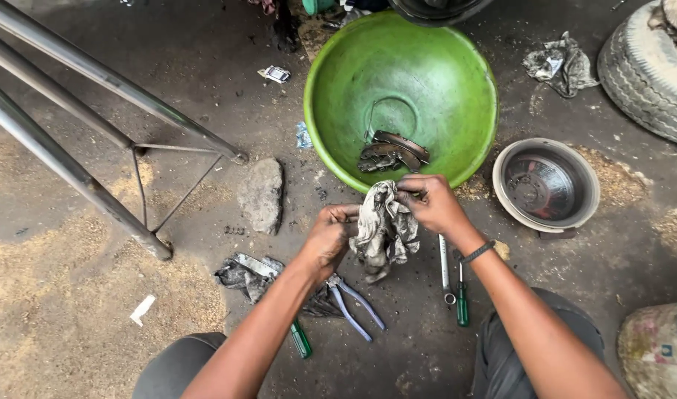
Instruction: The recorder cleans and inspects various brake components, including springs, pins, and shoes, using a cloth and screwdriver.
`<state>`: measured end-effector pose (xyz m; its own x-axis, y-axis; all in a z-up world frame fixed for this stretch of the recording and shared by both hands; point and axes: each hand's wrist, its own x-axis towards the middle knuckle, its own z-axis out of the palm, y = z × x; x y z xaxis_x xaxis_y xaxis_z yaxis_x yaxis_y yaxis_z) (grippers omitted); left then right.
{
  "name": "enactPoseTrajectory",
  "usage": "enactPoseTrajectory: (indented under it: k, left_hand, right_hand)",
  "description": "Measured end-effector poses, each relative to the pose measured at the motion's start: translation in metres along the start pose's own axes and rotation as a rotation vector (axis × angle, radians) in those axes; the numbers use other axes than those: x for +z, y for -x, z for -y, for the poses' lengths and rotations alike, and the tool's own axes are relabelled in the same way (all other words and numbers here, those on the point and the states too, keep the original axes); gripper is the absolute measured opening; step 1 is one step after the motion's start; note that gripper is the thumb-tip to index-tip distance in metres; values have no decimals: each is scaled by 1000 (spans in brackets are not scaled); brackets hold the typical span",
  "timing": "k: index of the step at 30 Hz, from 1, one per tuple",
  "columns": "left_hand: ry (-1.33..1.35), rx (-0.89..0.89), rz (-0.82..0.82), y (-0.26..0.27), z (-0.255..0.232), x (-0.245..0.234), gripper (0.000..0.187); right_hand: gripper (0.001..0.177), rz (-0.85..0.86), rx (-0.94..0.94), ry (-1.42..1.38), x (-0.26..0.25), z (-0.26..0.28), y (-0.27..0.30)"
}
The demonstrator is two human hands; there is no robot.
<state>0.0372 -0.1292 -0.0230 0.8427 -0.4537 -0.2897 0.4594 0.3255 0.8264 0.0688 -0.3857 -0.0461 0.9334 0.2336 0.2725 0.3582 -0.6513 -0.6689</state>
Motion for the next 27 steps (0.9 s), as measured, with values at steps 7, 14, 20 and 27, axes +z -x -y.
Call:
enactPoseTrajectory:
  k: [7, 14, 20, 27]
  left_hand:
    - [146, 74, 26, 11, -4, 0, 32]
    - [180, 82, 61, 0, 19, -3, 21]
    - [-296, 271, -140, 9, 18, 6, 17]
    - [-216, 291, -370, 21, -7, 23, 12]
  right_hand:
    - [37, 183, 349, -771, -12, 66, -3]
    - [36, 230, 375, -1141, 8, 63, -2]
    - [20, 119, 243, -831, -1, 96, 2]
    - [19, -7, 355, -1050, 8, 106, 10]
